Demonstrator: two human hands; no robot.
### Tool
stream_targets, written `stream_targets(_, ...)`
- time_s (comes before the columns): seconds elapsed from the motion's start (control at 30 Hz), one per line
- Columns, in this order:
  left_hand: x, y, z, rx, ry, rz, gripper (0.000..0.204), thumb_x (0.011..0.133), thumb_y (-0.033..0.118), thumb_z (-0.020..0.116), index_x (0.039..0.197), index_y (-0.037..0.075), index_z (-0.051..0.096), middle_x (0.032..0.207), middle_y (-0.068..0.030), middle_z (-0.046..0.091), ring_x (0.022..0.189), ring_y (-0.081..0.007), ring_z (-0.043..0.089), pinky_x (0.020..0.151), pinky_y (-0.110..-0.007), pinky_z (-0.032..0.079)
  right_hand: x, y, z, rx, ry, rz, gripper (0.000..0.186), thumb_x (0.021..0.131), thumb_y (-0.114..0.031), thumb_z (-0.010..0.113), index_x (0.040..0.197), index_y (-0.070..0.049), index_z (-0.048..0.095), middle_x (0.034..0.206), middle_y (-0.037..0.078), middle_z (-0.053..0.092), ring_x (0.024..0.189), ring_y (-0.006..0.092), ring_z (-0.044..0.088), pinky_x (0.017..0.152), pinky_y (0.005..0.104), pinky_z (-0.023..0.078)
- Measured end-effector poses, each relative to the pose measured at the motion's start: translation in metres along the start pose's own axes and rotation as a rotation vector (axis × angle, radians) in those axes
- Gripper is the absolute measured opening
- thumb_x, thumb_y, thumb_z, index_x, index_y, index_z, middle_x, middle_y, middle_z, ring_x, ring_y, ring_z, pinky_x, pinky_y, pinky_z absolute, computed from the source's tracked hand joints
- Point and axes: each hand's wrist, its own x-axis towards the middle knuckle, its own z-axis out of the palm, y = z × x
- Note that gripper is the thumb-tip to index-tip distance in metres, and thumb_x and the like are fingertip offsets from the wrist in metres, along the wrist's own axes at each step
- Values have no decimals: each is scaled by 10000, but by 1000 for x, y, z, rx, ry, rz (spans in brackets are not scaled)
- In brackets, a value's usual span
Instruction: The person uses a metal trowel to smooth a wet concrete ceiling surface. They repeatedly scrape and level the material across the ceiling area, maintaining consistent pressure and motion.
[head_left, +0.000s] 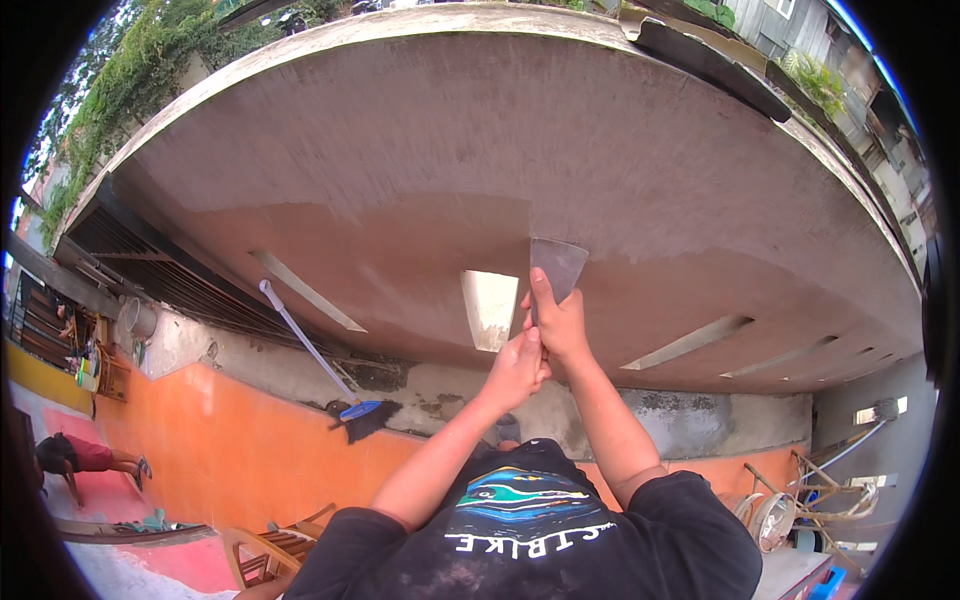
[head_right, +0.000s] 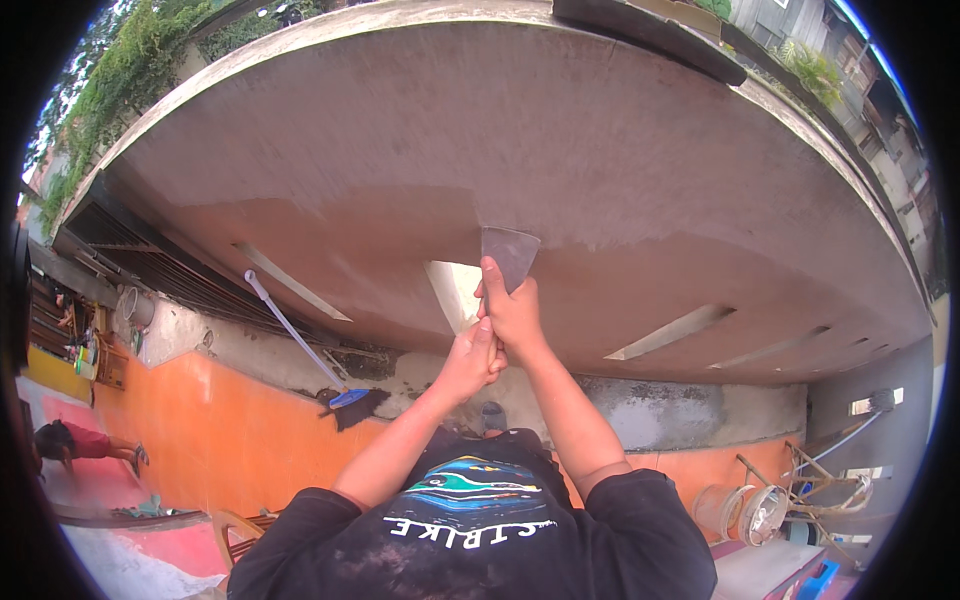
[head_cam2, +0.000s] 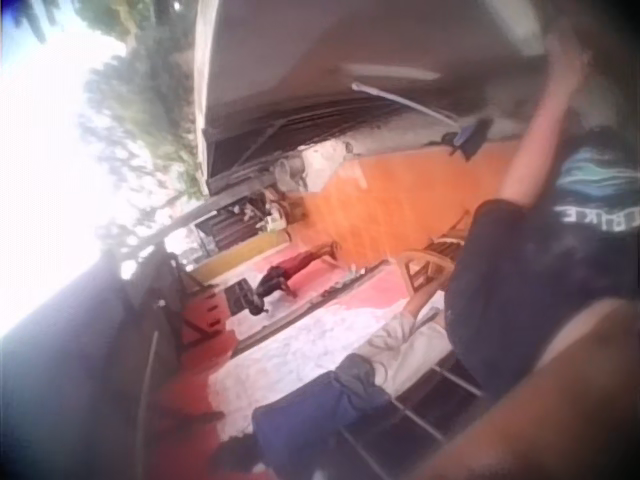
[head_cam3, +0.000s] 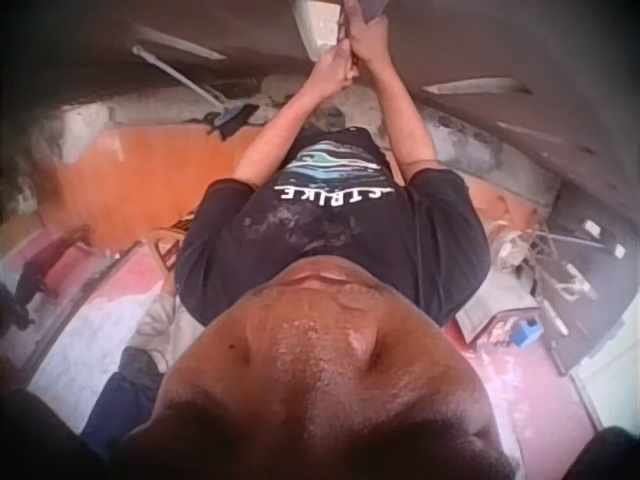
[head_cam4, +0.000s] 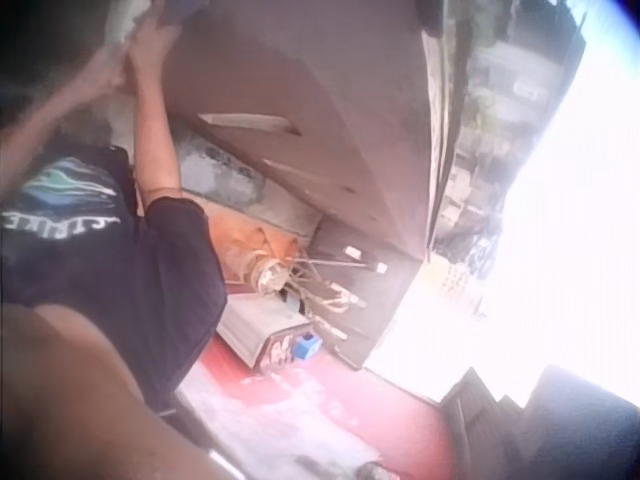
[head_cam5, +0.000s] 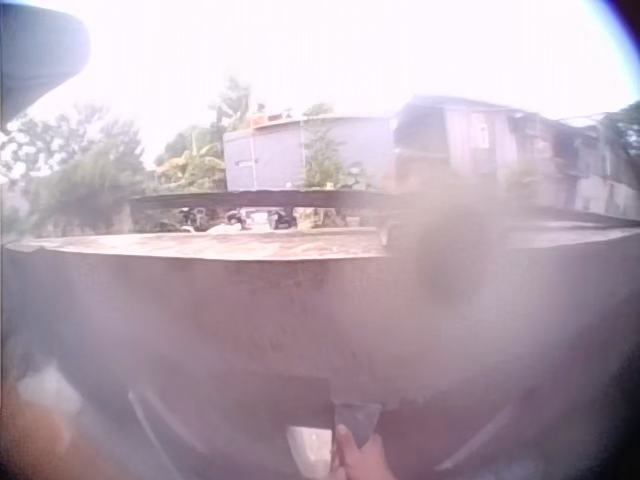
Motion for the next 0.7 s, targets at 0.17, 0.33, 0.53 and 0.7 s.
stream_targets(0.17,27,88,2,154,-133,284,434,1046,410,377,844,38,474,629,37,415,549,-66,382,501,-247,342,27,-86,10,172,117,-245,472,952,-453,587,735,-34,585,593,31,569,473,100,542,450,259,423)
stream_targets(0.33,8,90,15,150,-208,195,461,1037,471,349,849,60,443,665,26,410,534,-56,366,462,-226,302,11,-93,2,175,144,-29,474,943,-459,600,726,-39,584,582,31,562,451,104,536,419,253,412)
stream_targets(0.53,-16,2,-8,11,-37,30,477,1037,487,318,886,58,463,660,23,423,528,-44,379,451,-215,294,-10,25,0,47,83,159,505,940,-483,591,711,-33,585,568,34,560,461,110,547,435,260,425)
stream_targets(0.7,-3,11,-13,41,-42,-5,486,1038,493,304,877,60,457,641,21,404,531,-47,369,453,-216,288,-2,1,13,92,149,170,469,941,-449,606,713,-39,594,588,31,572,472,103,547,447,263,427)
